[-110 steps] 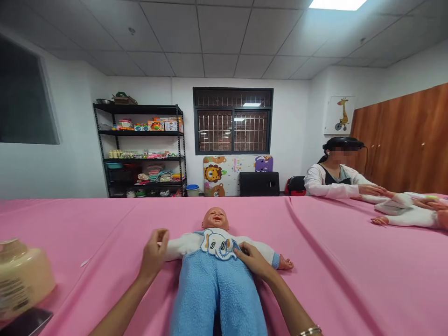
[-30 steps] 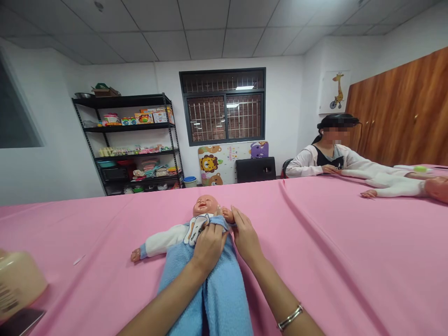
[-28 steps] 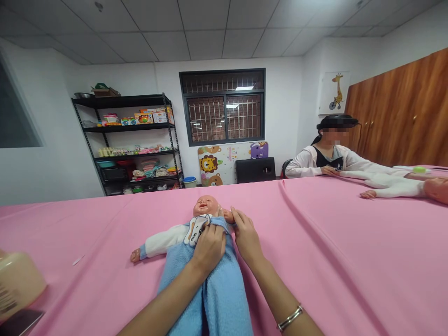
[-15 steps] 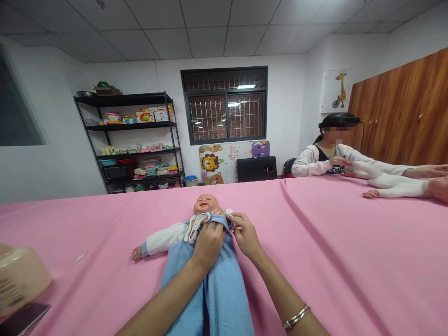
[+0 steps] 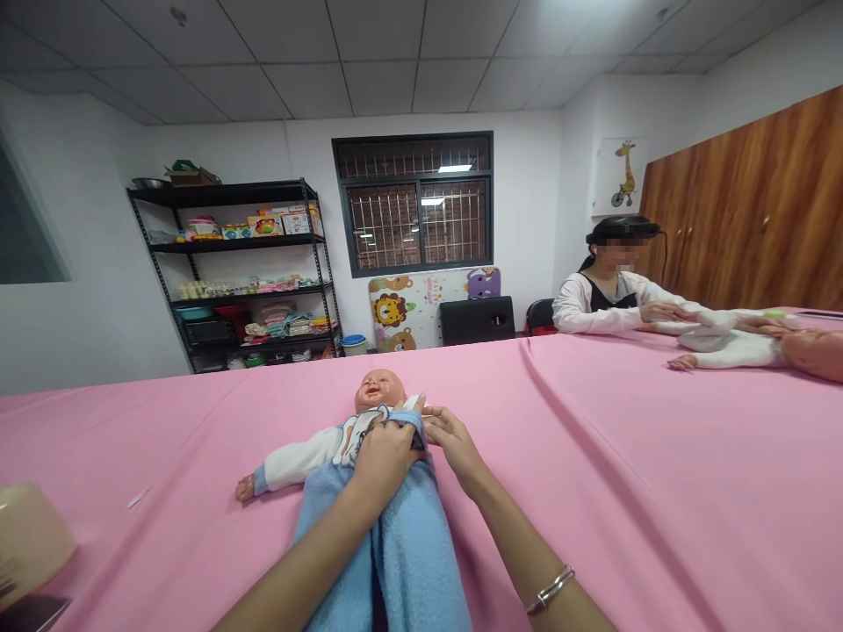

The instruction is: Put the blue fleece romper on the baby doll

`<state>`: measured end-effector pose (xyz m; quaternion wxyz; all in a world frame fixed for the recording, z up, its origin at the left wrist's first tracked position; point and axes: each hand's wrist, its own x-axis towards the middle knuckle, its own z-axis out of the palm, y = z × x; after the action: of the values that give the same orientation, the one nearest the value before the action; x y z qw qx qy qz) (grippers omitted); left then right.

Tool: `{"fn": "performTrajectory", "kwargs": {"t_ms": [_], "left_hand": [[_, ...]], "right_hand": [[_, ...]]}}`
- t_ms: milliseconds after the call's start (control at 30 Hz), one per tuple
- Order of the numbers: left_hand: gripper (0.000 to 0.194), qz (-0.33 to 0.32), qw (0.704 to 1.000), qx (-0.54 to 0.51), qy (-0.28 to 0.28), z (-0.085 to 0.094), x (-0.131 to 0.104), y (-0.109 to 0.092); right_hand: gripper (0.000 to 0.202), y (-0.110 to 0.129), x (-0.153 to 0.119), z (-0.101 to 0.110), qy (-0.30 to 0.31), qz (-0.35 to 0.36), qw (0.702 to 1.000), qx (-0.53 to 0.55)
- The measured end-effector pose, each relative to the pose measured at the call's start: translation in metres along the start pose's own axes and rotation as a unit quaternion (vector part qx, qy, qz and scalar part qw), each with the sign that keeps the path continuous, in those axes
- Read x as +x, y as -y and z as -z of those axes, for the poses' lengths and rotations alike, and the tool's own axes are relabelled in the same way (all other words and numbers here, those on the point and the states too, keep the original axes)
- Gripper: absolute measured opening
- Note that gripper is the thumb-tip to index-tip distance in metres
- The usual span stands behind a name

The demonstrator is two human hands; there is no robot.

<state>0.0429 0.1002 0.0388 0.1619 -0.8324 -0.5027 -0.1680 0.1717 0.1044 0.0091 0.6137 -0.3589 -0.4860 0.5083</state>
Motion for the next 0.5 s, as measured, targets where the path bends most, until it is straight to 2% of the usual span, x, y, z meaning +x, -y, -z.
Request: {"fn": "performTrajectory", "kwargs": {"t_ms": [100, 200, 267, 400, 500], "left_hand": [[0.044, 0.009, 0.997, -0.039, 0.062, 0.012, 0.004, 0.003], [0.024, 0.006, 0.995, -0.045, 0.091, 0.021, 0.005, 0.004], [0.023, -0.004, 0.996, -0.041, 0.081, 0.026, 0.003, 0.001], [0.036, -0.046, 0.996, -0.035, 0.068, 0.037, -0.004, -0.01], [0.035, -0.062, 0.993, -0.04, 0.089, 0.048, -0.011, -0.018]], "right_hand": [[0.04, -0.002, 0.0, -0.002, 0.015, 0.013, 1.0, 0.013], [0.044, -0.007, 0.004, 0.003, 0.02, 0.025, 0.998, 0.063], [0.045, -0.013, 0.009, 0.011, -0.009, 0.021, 0.996, 0.09], [0.047, -0.028, 0.034, 0.026, -0.092, -0.031, 0.991, 0.091], [0.043, -0.04, 0.064, 0.027, -0.099, -0.04, 0.993, 0.049]]}}
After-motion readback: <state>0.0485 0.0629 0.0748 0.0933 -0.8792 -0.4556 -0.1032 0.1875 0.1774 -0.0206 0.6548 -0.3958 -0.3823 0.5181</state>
